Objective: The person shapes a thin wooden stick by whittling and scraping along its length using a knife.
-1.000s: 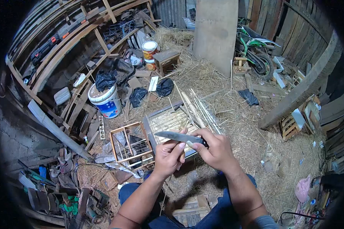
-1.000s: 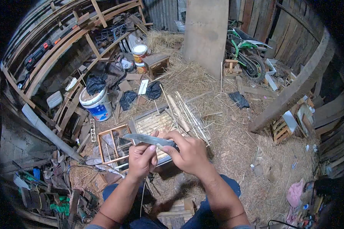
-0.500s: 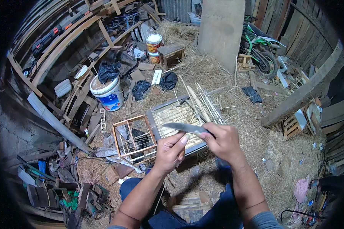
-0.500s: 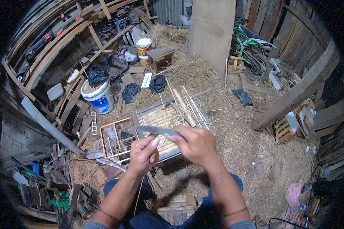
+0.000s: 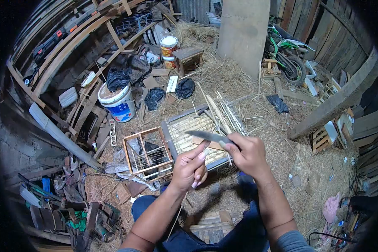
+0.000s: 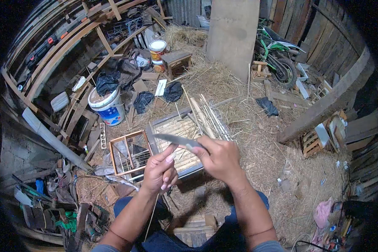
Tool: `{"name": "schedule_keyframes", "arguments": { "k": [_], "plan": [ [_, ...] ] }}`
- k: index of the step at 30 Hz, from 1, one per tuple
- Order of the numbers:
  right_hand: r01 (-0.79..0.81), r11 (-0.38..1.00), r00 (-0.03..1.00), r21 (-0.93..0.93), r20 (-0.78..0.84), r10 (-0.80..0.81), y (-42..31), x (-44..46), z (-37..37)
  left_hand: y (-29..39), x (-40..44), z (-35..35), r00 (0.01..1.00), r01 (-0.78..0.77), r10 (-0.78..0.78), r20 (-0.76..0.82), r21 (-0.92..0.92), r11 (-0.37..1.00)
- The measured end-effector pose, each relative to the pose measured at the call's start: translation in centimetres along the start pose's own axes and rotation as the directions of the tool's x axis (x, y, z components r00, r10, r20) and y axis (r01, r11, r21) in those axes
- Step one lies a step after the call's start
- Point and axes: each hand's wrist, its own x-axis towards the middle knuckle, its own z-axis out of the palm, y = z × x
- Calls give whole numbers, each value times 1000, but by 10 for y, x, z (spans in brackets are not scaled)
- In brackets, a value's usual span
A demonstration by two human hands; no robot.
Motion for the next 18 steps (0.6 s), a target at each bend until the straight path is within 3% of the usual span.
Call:
{"name": "schedule_keyframes", "arguments": {
  "k": [4,10,12,18],
  "plan": [
    [147,989,989,-10,6,-147,-6,-3,7,3,1,2,998,41,-37,51,-85,995],
    [-47,998,999,-31,23,48,3,5,0,3,4,1,995,55,-42,87,-149,987],
    [100,991,995,84,1,-100,-6,0,6,2,6,0,1000,-9,9,6,-34,999],
    [81,996,995,32,63,-83,-5,0,11,1,4,-1,1000,-12,14,-27,67,998]
  ]
}}
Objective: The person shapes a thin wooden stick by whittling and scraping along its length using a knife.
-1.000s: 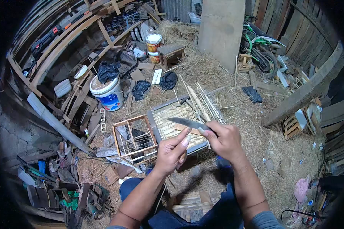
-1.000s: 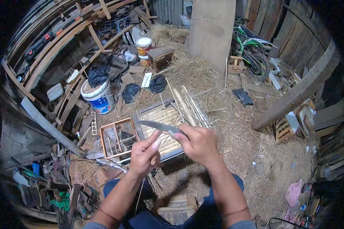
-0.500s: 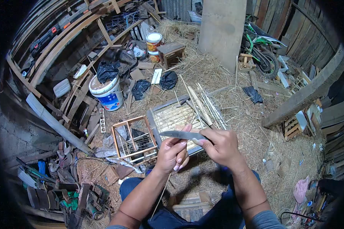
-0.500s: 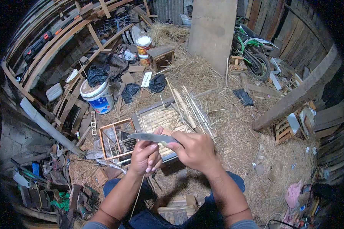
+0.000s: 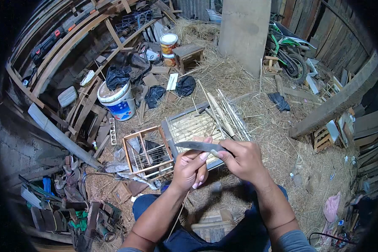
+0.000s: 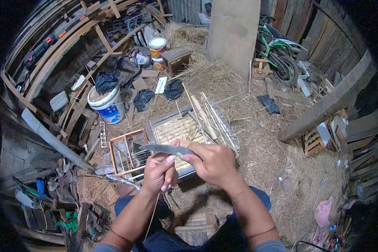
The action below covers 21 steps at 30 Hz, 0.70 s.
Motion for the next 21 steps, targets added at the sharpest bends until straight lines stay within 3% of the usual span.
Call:
{"name": "schedule_keyframes", "arguments": {
  "k": [4,8,10,17,19,21],
  "plan": [
    [-87,996,995,-26,-45,86,8,2,-10,-3,-3,-3,999,-27,28,41,-39,999],
    [35,999,999,26,-4,-35,-7,-4,-3,-2,-3,-1,1000,-27,26,15,58,998],
    [50,998,999,42,-19,-49,-2,-4,1,-3,-3,-1,1000,-23,23,20,16,1000],
    [8,1000,1000,-7,-23,-9,9,-1,-1,-2,-3,-2,1000,12,-9,29,-107,994],
    [-146,985,989,-89,-43,143,19,0,-5,-2,-6,-1,1000,-7,9,20,-113,994],
    [-110,992,993,-58,-45,107,13,-1,-6,-1,-4,-3,1000,5,-5,9,-97,995]
  ]
}}
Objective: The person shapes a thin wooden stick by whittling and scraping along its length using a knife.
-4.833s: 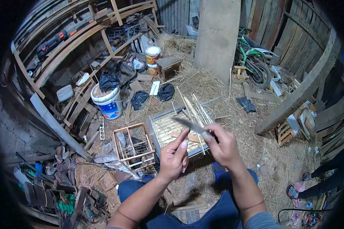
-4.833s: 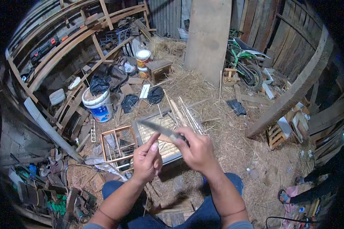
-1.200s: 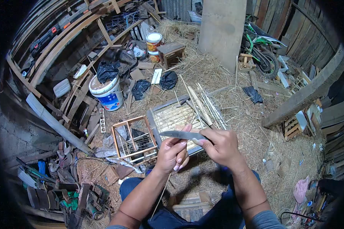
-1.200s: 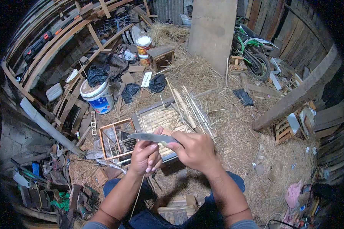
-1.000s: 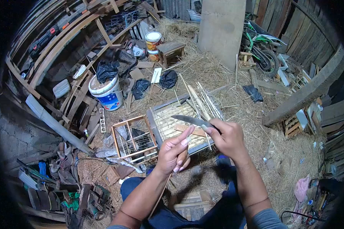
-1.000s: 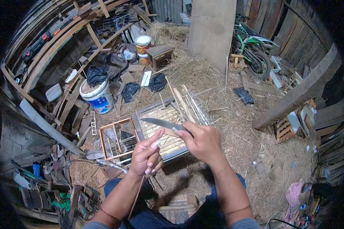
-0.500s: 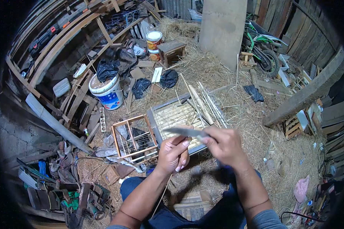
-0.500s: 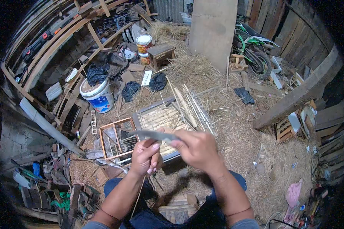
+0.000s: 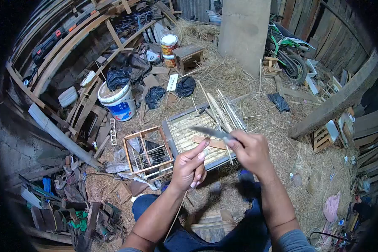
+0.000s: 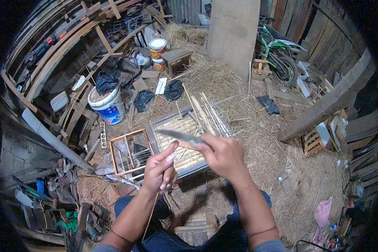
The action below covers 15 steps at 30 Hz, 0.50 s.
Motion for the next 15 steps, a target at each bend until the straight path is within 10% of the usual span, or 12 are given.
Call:
{"name": "schedule_keyframes", "arguments": {
  "k": [15],
  "plan": [
    [102,988,992,116,61,-110,-16,-5,6,-4,1,-1,999,7,0,-41,148,989]
  ]
}}
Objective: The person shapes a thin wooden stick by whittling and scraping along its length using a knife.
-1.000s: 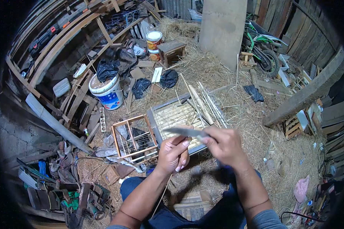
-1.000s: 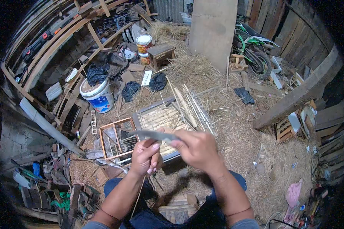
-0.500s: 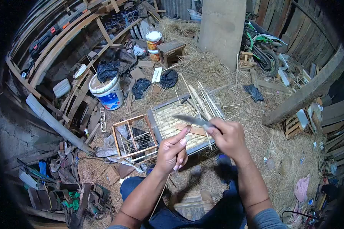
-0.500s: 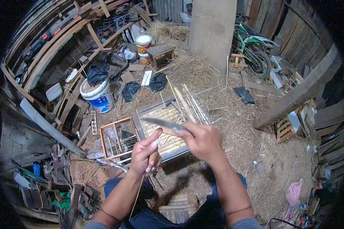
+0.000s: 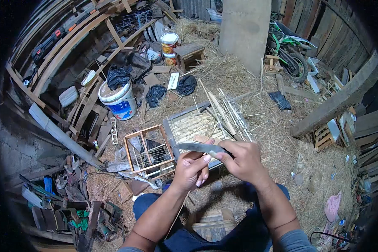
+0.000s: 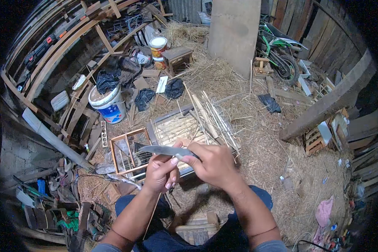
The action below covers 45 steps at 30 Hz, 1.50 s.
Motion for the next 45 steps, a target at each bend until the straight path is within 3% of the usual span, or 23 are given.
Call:
{"name": "schedule_keyframes", "arguments": {
  "k": [3,5,9,10,12,14,15,19,23,25,26,30,32,35,37,40,42,43,45],
  "plan": [
    [21,999,999,-24,36,-20,-5,2,1,-2,0,-1,1000,-11,11,-15,2,1000],
    [9,999,999,32,-40,-8,-10,4,2,-3,-1,0,999,-17,17,-42,16,1000],
    [50,997,999,-50,17,-50,9,1,0,-8,0,-8,998,-18,26,49,-156,988],
    [-18,996,1000,-86,-16,17,15,3,-2,-9,0,-10,994,-5,27,103,-209,978],
    [-88,989,995,-120,-53,82,14,4,-5,-8,-2,-7,997,-12,22,69,-143,990],
    [-85,996,995,5,-41,86,5,3,-8,-6,-2,-4,999,-22,24,30,-80,997],
    [21,999,995,31,-94,-18,5,1,0,-6,-1,-4,1000,-28,29,11,-92,995],
    [50,998,999,25,-23,-49,-2,1,4,-2,-2,5,996,-7,-1,-91,-83,996],
    [44,999,998,-24,-34,-45,9,4,5,-5,0,-6,1000,1,-1,-4,-157,988],
    [-106,991,993,-84,-57,101,13,5,0,-6,-3,-6,1000,-12,17,22,-215,976],
    [-107,991,993,-84,-60,102,15,4,-2,-5,-4,-6,1000,-11,16,25,-214,977],
    [-69,997,996,-45,-68,66,8,1,-1,-4,-3,-2,999,0,-4,-34,-115,993],
    [62,998,998,-24,-32,-63,3,-1,4,-4,-4,-1,998,17,-20,-59,-64,998],
    [34,999,999,-26,-11,-34,-2,0,2,-4,-5,-3,999,8,-11,-51,-58,998],
    [39,998,999,-42,0,-39,7,0,2,-6,-4,-11,991,-16,41,128,-188,982],
    [-99,988,993,-116,-74,91,15,3,-5,-2,-11,4,999,-36,35,-6,-129,991],
    [-125,991,992,-43,-37,124,6,3,-12,-7,-7,-6,997,-17,29,69,-162,987],
    [-27,1000,998,1,-54,27,7,0,-2,-8,-6,-8,997,-4,17,73,-172,985],
    [17,1000,999,-13,-33,-18,-2,0,0,-7,-7,-8,997,16,-3,75,-175,984]
  ]
}}
